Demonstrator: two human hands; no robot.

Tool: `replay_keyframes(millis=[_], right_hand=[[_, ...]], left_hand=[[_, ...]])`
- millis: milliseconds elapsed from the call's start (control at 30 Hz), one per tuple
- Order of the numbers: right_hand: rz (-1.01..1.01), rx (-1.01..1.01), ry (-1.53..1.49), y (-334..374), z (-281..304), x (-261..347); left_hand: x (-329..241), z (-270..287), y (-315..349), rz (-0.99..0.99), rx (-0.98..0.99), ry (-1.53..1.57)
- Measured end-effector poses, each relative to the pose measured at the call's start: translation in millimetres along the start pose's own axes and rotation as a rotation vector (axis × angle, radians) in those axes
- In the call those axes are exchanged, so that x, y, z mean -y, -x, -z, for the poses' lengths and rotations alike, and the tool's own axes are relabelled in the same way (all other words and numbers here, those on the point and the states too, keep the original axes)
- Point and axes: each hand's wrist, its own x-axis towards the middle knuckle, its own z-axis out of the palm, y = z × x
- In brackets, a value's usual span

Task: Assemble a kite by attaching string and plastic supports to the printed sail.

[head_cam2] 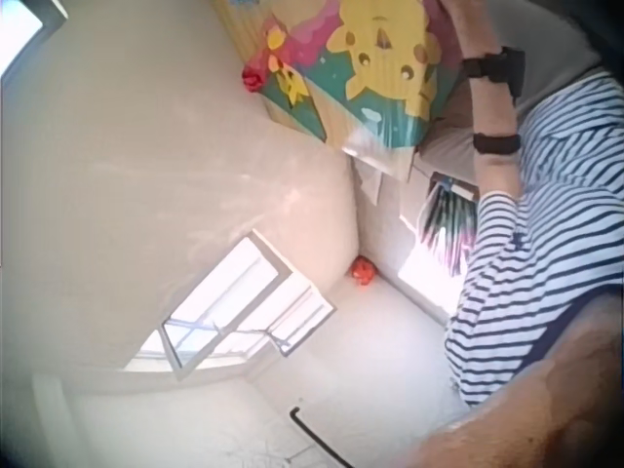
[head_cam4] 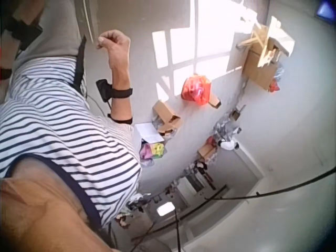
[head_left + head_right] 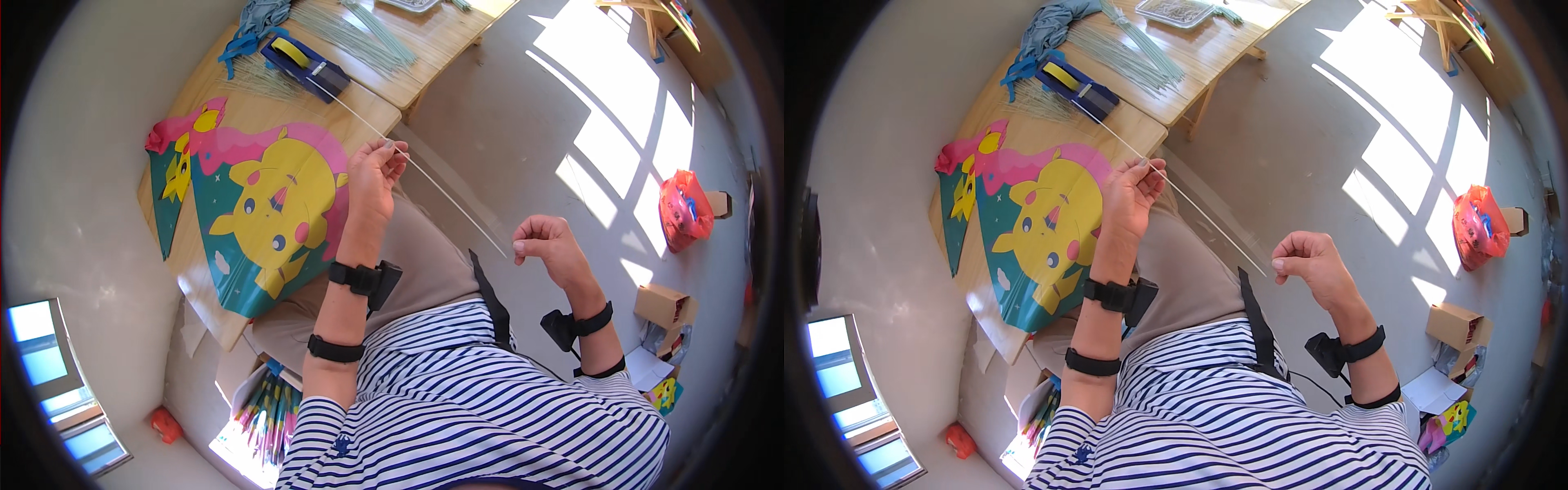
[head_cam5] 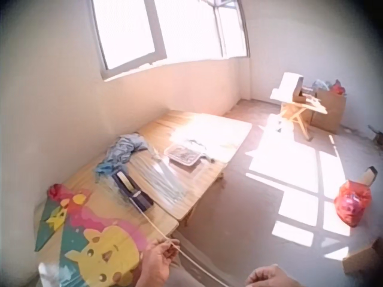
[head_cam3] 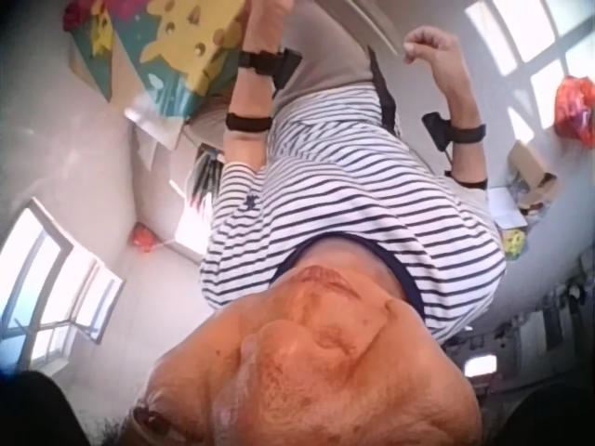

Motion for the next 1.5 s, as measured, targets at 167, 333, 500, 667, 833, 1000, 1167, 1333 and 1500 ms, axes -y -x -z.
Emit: replay_keyframes(millis=[167,333,500,667,833,1000,1167,1333,1500], right_hand=[[0.005,0.007,0.042,-1,-2,5],[0.019,0.006,0.015,5,-1,11],[0.036,0.014,0.037,12,-2,26],[0.061,0.008,0.069,20,0,37],[0.050,-0.081,0.055,25,7,23],[0.023,-0.024,-0.022,14,8,8],[-0.007,-0.015,-0.046,15,7,3],[-0.008,-0.013,-0.041,16,6,2],[-0.013,-0.021,-0.068,15,3,-2]], left_hand=[[-4,2,-2,-0.020,-0.024,-0.018],[-33,17,-44,-0.159,-0.012,-0.036],[-74,43,-104,-0.252,-0.081,0.028],[-90,68,-136,-0.206,0.013,0.048],[-84,38,-118,-0.122,-0.031,0.036],[-52,35,-41,-0.009,-0.088,-0.041],[-14,11,-5,0.094,-0.063,0.023],[-4,0,1,0.080,-0.036,0.020],[-2,-6,3,0.064,-0.072,0.017]])
